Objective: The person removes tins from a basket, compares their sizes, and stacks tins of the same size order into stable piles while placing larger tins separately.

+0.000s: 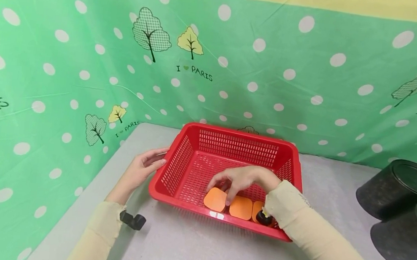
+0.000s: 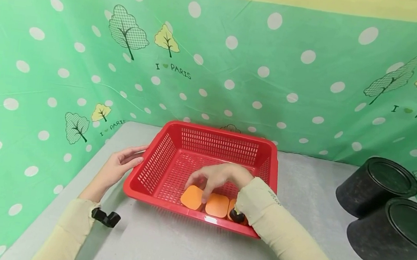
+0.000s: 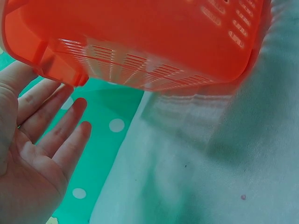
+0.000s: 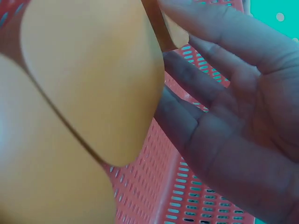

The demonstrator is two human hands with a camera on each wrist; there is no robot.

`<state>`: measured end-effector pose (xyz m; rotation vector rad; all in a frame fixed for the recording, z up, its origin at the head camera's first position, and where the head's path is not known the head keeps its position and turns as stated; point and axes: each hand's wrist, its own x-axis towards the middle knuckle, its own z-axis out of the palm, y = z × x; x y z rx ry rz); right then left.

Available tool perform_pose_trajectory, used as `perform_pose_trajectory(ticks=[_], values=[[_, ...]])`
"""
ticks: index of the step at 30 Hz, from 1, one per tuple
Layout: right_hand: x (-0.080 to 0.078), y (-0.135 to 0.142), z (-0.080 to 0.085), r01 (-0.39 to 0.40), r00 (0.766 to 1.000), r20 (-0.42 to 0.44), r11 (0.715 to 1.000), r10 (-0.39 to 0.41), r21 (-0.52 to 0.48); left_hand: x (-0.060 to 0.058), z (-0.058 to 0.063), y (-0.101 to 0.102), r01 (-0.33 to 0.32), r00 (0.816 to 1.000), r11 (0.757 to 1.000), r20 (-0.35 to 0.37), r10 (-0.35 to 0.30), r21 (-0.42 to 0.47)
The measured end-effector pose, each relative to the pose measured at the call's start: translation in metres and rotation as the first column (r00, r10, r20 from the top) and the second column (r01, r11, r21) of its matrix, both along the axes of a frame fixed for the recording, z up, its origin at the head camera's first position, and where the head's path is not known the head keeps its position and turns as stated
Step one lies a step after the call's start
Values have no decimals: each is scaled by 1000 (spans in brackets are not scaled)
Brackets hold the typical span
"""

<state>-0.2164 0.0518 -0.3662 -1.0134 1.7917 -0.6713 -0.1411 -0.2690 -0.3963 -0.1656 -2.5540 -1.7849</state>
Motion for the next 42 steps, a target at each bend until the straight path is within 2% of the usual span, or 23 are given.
perform_pose_trajectory(ticks=[9, 23, 33, 38, 42], values=[[0, 0, 0, 43, 999, 11, 999, -43, 29, 0, 0, 0, -2, 1000, 1000, 4, 2, -1], [0, 1, -2, 40, 999, -7, 999, -39, 15, 1, 0, -1, -6, 1000, 1000, 15, 6, -2], [1, 1, 8, 107, 992, -53, 983, -115, -147, 2, 0, 0, -13, 1000, 1000, 14, 14, -24], [3, 4, 17, 161, 982, -54, 957, -179, -243, 1, -1, 0, -3, 1000, 1000, 9, 3, 1], [4, 10, 26, 209, 961, -109, 929, -252, -307, 0, -1, 0, 0, 1000, 1000, 5, 0, 6]])
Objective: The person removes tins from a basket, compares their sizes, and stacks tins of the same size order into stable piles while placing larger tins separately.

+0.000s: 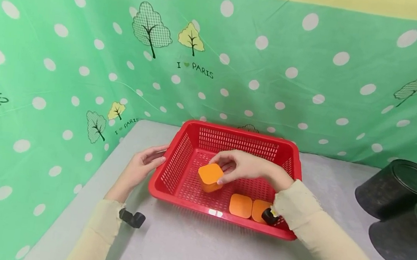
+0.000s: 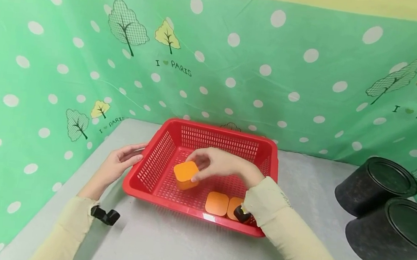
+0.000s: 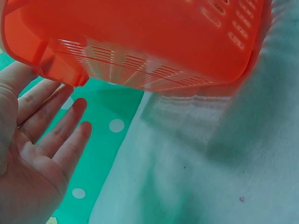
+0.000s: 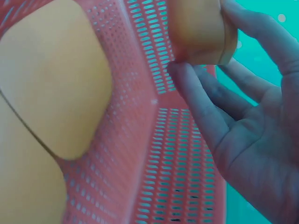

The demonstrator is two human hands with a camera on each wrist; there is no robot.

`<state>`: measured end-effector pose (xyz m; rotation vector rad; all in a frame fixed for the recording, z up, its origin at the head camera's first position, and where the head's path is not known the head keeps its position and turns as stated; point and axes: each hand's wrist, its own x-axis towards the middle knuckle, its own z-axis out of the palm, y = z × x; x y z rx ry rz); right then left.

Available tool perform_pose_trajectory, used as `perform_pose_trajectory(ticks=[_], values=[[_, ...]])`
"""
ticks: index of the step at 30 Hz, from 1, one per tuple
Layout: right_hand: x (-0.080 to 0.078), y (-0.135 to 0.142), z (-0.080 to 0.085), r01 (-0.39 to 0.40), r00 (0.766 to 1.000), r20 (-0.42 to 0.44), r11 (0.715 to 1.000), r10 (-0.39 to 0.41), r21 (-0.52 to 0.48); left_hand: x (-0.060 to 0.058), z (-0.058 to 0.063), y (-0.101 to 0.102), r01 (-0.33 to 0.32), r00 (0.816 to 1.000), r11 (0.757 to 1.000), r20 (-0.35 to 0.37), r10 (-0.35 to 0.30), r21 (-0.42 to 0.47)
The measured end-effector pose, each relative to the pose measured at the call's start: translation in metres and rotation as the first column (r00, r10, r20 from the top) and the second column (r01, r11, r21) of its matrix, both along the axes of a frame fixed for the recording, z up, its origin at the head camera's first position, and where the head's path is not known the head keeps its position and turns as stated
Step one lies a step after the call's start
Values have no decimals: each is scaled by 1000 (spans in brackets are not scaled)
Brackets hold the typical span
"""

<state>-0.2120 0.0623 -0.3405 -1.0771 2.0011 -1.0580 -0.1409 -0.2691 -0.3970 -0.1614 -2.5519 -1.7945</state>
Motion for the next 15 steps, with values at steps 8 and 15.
perform_pose_trajectory(ticks=[8, 15], values=[[10, 27, 21, 89, 993, -71, 991, -96, -97, 0, 2, 2, 17, 1000, 1000, 3, -17, -3], [18, 46, 37, 172, 980, -83, 977, -183, -126, -3, 1, -2, 11, 1000, 1000, 5, -11, -5]])
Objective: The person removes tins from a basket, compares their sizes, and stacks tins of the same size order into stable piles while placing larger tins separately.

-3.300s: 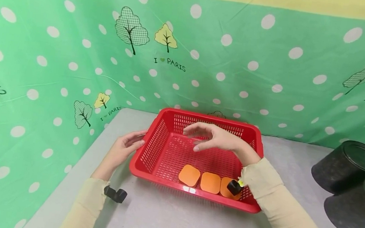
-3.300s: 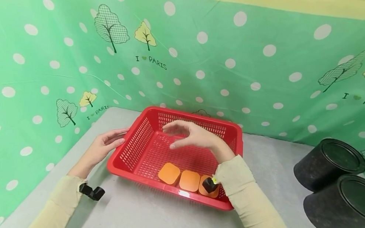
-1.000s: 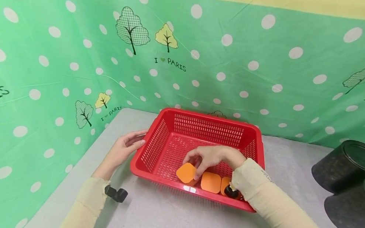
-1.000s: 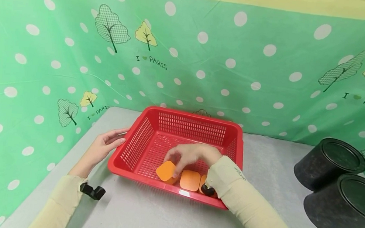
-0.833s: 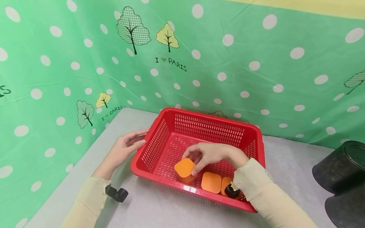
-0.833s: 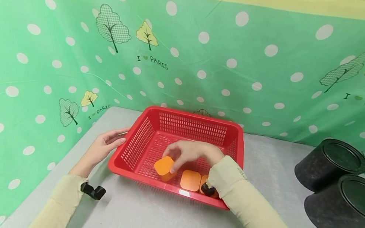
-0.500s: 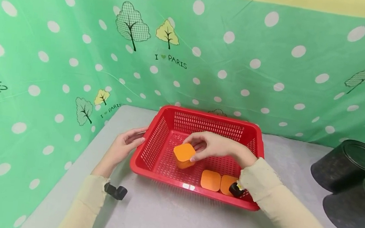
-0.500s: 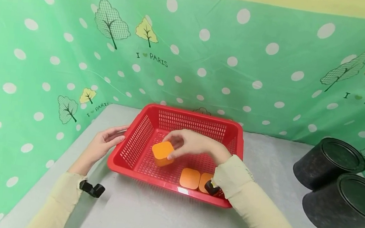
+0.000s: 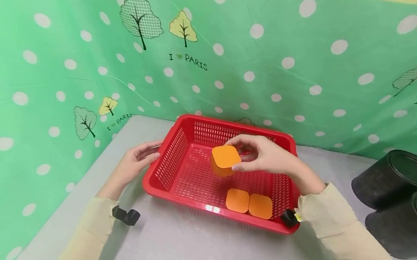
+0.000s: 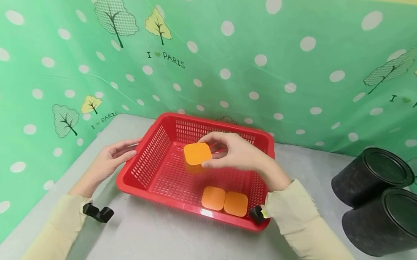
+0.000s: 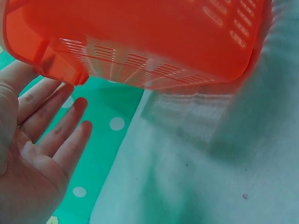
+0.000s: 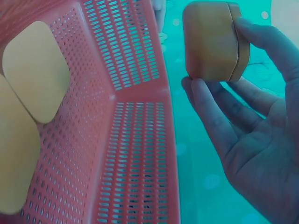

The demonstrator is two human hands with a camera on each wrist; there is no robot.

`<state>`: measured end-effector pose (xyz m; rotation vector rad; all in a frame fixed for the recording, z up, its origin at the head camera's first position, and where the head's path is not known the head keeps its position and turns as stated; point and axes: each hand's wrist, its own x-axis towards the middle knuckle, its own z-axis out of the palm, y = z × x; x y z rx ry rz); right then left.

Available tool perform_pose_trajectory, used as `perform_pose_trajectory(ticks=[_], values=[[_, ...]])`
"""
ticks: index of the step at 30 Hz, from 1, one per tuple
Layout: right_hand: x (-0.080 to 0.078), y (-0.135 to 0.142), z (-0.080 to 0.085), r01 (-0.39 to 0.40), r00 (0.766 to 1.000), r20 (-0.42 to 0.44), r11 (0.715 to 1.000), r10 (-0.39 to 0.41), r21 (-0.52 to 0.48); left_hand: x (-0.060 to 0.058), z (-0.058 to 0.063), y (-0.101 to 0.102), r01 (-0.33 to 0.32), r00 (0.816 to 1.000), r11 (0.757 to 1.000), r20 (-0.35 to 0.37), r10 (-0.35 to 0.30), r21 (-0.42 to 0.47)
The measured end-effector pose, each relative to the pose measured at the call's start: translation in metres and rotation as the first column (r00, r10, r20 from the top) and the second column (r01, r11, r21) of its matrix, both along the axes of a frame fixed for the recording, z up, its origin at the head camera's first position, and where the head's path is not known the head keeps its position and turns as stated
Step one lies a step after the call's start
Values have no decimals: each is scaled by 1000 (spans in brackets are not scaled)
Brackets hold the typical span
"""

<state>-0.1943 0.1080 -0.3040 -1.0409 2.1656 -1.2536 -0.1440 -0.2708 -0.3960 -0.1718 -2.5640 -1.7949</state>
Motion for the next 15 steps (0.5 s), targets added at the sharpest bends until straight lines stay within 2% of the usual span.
perform_pose_trajectory(ticks=[8, 15], values=[[13, 22, 7, 67, 997, -46, 998, -67, -19, 1, 3, -2, -20, 1000, 998, 17, 21, -64], [28, 45, 3, 94, 991, -92, 994, -99, -62, -1, 2, 2, -23, 999, 997, 27, 25, -77]])
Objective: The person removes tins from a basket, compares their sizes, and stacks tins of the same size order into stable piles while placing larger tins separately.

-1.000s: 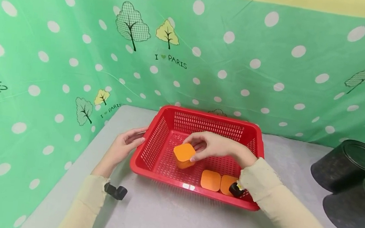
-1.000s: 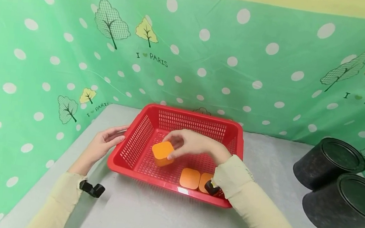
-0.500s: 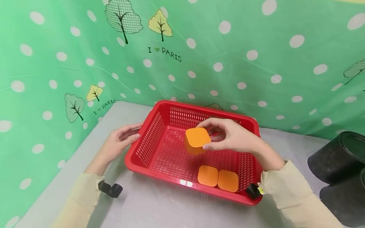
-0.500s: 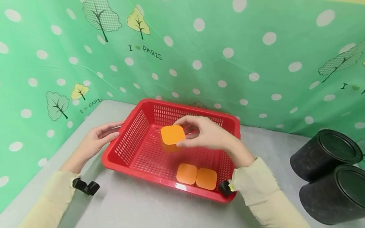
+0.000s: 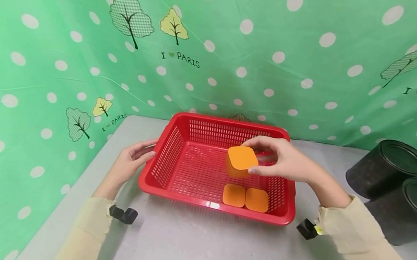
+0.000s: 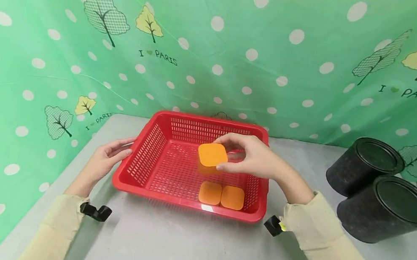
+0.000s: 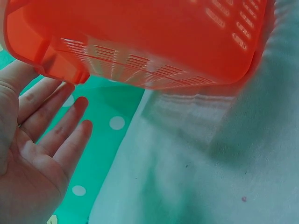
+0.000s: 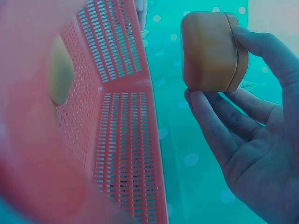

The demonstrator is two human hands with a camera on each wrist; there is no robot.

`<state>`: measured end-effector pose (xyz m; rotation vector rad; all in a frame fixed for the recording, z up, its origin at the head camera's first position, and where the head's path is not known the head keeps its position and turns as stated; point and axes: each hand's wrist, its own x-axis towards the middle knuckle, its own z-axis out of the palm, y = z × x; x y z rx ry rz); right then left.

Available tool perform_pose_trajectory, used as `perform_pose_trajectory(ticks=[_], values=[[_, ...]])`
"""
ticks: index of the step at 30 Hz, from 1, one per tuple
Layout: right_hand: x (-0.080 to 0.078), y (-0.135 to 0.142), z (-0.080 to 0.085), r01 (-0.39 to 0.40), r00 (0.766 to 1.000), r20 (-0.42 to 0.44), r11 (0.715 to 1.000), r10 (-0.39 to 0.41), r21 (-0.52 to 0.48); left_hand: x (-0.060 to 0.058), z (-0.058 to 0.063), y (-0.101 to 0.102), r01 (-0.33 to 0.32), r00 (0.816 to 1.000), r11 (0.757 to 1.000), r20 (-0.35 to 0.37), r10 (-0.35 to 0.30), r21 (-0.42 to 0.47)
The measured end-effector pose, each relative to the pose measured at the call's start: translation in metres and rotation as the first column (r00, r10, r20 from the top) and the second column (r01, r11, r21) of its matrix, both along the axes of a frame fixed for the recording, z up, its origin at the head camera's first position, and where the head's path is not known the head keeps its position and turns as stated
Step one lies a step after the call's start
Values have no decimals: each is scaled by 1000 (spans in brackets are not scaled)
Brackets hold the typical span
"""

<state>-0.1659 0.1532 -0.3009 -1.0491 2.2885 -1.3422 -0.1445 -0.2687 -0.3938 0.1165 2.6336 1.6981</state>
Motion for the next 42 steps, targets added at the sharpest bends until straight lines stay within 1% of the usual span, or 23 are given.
perform_pose_trajectory(ticks=[4, 7, 10, 14, 17, 22, 25, 28, 31, 36, 38, 42], values=[[9, 12, -2, 28, 998, -57, 1000, -29, -8, -1, 0, 1, -1, 1000, 1000, 3, 1, 8], [16, 21, -3, 73, 992, -101, 997, -72, 6, -1, 0, 1, -3, 1000, 1000, 3, 3, 16], [24, 29, -3, 138, 981, -139, 990, -133, 33, 0, 1, 1, -4, 1000, 1000, 10, 3, 19], [34, 42, -3, 224, 960, -185, 973, -211, 53, 0, 2, 1, -4, 1000, 1000, 19, 4, 13], [39, 51, -4, 272, 947, -191, 961, -259, 49, 0, 1, 1, -5, 1000, 1000, 19, 5, 11], [44, 67, -9, 344, 929, -158, 938, -334, 42, 0, 1, 1, -9, 1000, 1000, 13, 9, 18], [46, 76, -13, 387, 912, -154, 922, -379, 23, 0, 1, 1, -12, 1000, 1000, 18, 11, 13], [46, 84, -18, 437, 886, -174, 899, -429, 9, 1, 2, 1, -13, 1000, 1000, 25, 13, 6], [45, 92, -22, 491, 857, -187, 871, -480, 15, 0, 2, 2, -16, 999, 1000, 27, 16, 7], [44, 108, -28, 576, 808, -168, 817, -564, 28, 0, 1, 2, -15, 1000, 1000, 20, 15, 5], [43, 113, -31, 611, 785, -154, 791, -600, 37, 0, 0, 2, -13, 1000, 1000, 17, 13, 4], [41, 121, -36, 683, 729, -129, 728, -673, 64, 1, 1, 1, -13, 1000, 1000, 21, 13, 3]])
